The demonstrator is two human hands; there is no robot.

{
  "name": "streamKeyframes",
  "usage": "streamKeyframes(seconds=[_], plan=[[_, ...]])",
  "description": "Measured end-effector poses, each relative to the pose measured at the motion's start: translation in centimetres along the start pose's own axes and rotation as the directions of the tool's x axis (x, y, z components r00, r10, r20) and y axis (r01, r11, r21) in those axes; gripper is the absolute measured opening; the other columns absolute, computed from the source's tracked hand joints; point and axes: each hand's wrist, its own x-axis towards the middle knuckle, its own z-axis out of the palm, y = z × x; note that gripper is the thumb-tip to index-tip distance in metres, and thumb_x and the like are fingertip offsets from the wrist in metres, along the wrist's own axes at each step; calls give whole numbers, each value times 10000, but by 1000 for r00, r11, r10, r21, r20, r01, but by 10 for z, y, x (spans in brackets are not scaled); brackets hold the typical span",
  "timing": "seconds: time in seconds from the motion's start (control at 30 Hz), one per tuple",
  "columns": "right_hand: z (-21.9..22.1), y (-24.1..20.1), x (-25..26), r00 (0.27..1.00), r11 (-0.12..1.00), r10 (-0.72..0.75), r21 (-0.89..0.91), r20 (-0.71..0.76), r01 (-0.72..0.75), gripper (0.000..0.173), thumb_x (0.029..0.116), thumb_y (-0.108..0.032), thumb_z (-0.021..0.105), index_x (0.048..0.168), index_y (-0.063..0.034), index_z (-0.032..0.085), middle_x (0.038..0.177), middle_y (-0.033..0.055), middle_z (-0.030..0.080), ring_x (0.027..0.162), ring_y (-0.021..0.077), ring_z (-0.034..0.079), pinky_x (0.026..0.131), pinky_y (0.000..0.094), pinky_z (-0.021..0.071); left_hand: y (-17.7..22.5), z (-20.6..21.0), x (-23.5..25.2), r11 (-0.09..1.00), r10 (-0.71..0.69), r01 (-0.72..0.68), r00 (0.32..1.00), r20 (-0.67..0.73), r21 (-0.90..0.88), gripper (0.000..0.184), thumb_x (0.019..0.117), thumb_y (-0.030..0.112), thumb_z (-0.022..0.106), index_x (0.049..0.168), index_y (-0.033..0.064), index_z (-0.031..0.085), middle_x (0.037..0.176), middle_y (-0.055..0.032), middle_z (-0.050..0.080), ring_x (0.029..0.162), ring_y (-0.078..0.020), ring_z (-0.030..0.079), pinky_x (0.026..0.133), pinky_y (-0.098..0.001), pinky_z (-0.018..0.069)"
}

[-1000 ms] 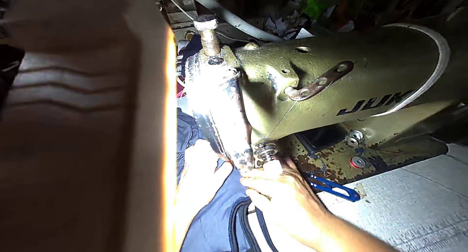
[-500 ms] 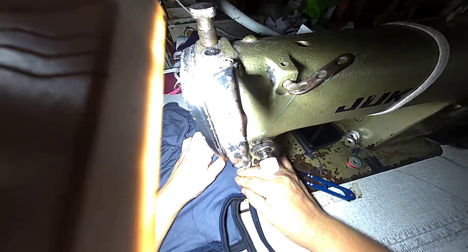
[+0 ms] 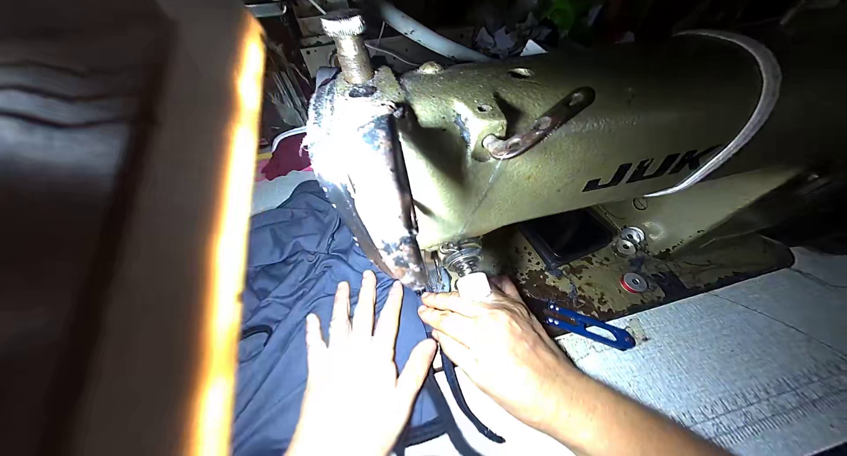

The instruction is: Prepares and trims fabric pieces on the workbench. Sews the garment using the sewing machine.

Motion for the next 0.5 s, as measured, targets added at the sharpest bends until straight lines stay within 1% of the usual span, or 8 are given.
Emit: streamKeyframes(seconds=[0.07,0.13,0.23,0.3,0.37,0.4,0.47,0.5], plan=[[0,-1,0,1000,1000,-15,-10,7,15,298,1002,-208,536,1166,-213,785,1233,-79,732,1101,179,673,900,427,519,-35,-3,7,989,147,-148,987,61,18,817,952,766,285,1500,223,554,1620,-116,411,1506,-420,334,1120,-782,197],[-2,-1,1,999,999,-45,-2,22,45,295,997,-198,543,1174,-198,779,1238,-58,730,1091,207,676,895,462,521,-69,-12,25,962,269,-273,954,135,13,850,916,824,264,1518,284,526,1635,-34,400,1526,-320,328,1173,-686,236],[-5,-3,2,998,999,-46,27,52,45,289,997,-192,557,1190,-186,772,1253,-38,725,1104,227,672,911,477,509,-82,-17,39,915,392,-400,912,119,56,840,907,816,270,1454,271,602,1550,-78,513,1467,-325,429,1168,-620,297],[-8,-3,4,996,996,-18,85,83,11,299,1005,-191,547,1205,-174,768,1278,-26,717,1149,245,658,963,495,493,-69,-17,41,909,407,-406,913,15,95,763,932,746,305,1292,224,730,1381,-116,651,1331,-358,566,1100,-641,361],[-8,-2,4,996,992,9,126,93,-20,302,1015,-218,539,1202,-180,773,1292,-26,714,1178,240,651,997,478,484,-45,-16,39,946,319,-324,935,-157,-3,590,960,624,413,1006,182,800,1123,-60,736,1112,-276,661,966,-558,454],[-7,-1,4,997,990,6,138,83,-18,292,1018,-230,536,1175,-181,778,1285,-26,716,1164,235,653,988,464,489,-29,-15,35,957,219,-256,946,-238,-136,478,954,546,496,919,170,789,982,7,730,991,-175,659,890,-450,474],[-3,1,2,998,987,2,163,56,-11,265,1019,-244,537,1098,-181,782,1236,-32,724,1121,211,657,966,437,499,5,-19,25,867,-22,-143,945,-325,-477,264,907,377,639,903,141,755,761,122,659,726,27,619,685,-186,518],[-3,1,3,999,985,0,171,33,-5,250,1004,-239,554,1065,-177,789,1205,-32,735,1103,207,663,955,435,506,21,-23,23,732,-119,-136,940,-321,-668,183,891,256,680,939,90,740,711,126,634,640,46,608,598,-139,532]])
